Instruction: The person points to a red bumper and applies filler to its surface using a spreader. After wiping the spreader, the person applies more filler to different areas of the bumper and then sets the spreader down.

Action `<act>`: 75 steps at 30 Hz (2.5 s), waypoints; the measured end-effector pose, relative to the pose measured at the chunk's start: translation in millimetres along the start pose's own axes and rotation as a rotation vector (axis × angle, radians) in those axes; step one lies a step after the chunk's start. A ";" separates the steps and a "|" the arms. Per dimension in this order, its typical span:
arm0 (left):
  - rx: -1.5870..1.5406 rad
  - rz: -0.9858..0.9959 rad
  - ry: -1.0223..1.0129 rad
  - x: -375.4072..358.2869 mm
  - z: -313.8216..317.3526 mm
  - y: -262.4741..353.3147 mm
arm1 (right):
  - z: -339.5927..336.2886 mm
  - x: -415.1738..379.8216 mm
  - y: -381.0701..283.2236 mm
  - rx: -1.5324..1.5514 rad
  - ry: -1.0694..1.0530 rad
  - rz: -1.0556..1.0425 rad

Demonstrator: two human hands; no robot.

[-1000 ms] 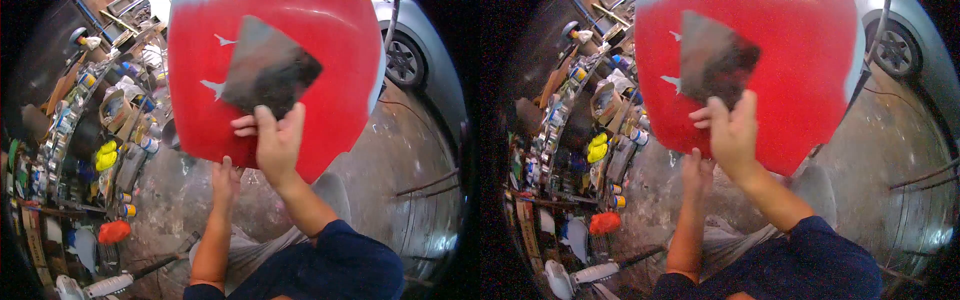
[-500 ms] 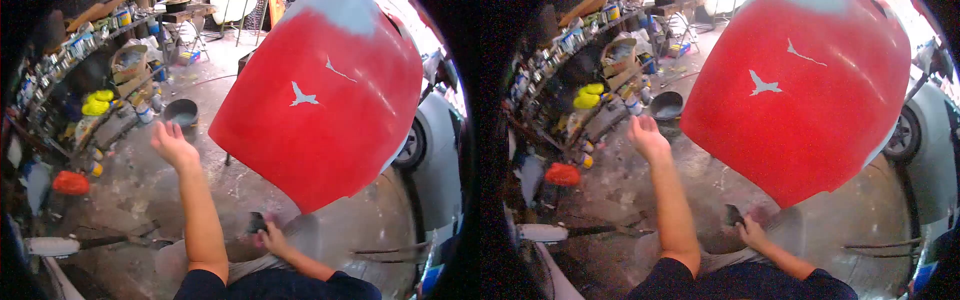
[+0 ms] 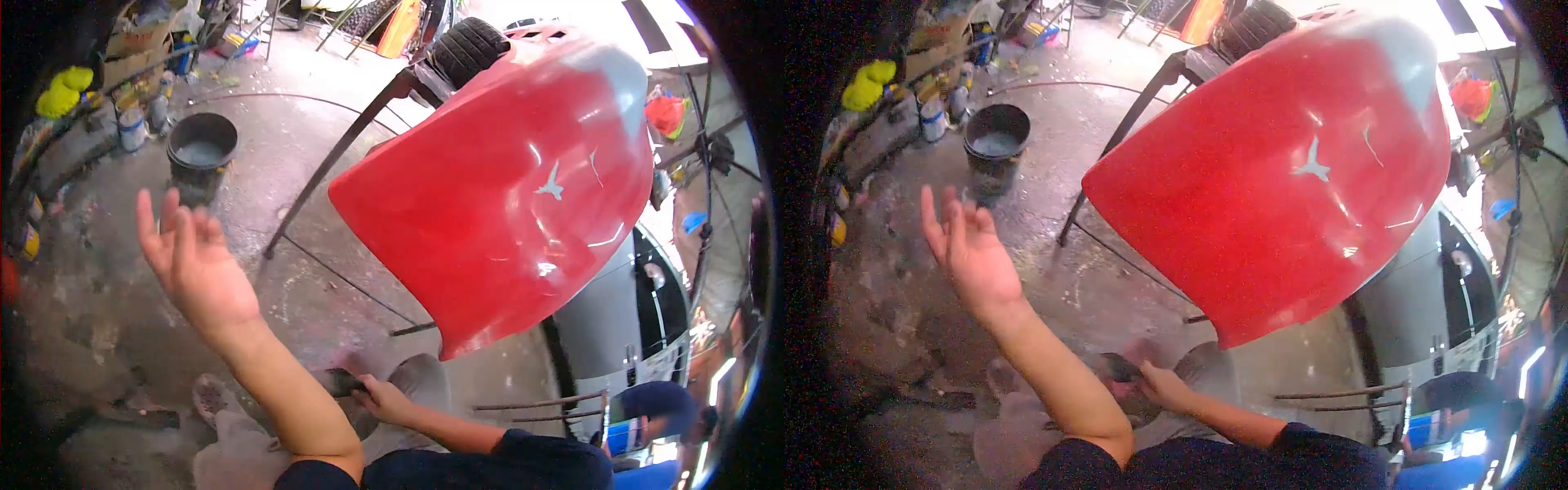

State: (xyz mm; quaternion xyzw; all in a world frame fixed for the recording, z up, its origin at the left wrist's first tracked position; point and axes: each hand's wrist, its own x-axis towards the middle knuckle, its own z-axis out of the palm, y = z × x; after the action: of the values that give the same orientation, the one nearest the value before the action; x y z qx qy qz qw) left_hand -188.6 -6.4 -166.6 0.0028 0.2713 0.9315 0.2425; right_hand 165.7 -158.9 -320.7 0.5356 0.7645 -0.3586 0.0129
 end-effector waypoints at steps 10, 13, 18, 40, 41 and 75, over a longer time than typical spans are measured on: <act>-0.044 -0.371 -0.180 8.4 4.2 -40.1 | -19.1 15.2 -50.8 -0.023 -0.116 -0.039; -0.139 -0.496 -0.355 19.3 -14.5 -67.2 | -57.1 5.9 -67.3 -0.332 -0.440 -0.031; -0.722 -0.876 -0.779 8.4 -60.4 -146.1 | -186.0 -36.1 -130.9 -0.257 -0.385 0.041; -0.214 -0.837 -1.158 -131.1 78.3 -195.9 | -280.8 -112.2 -144.2 0.810 0.827 -0.194; -0.218 -0.837 -1.162 -131.5 78.6 -196.6 | -286.1 -108.2 -149.4 0.756 0.856 -0.199; -0.358 -0.641 -0.346 -124.8 74.8 -66.1 | -403.9 1.7 -220.7 -0.088 0.836 -0.642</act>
State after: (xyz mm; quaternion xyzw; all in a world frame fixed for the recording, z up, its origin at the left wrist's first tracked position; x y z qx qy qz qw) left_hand -38.6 23.4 -120.5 0.0323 0.0470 0.8269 0.5594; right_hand 129.4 32.2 96.5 0.3706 0.8443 -0.0678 -0.3811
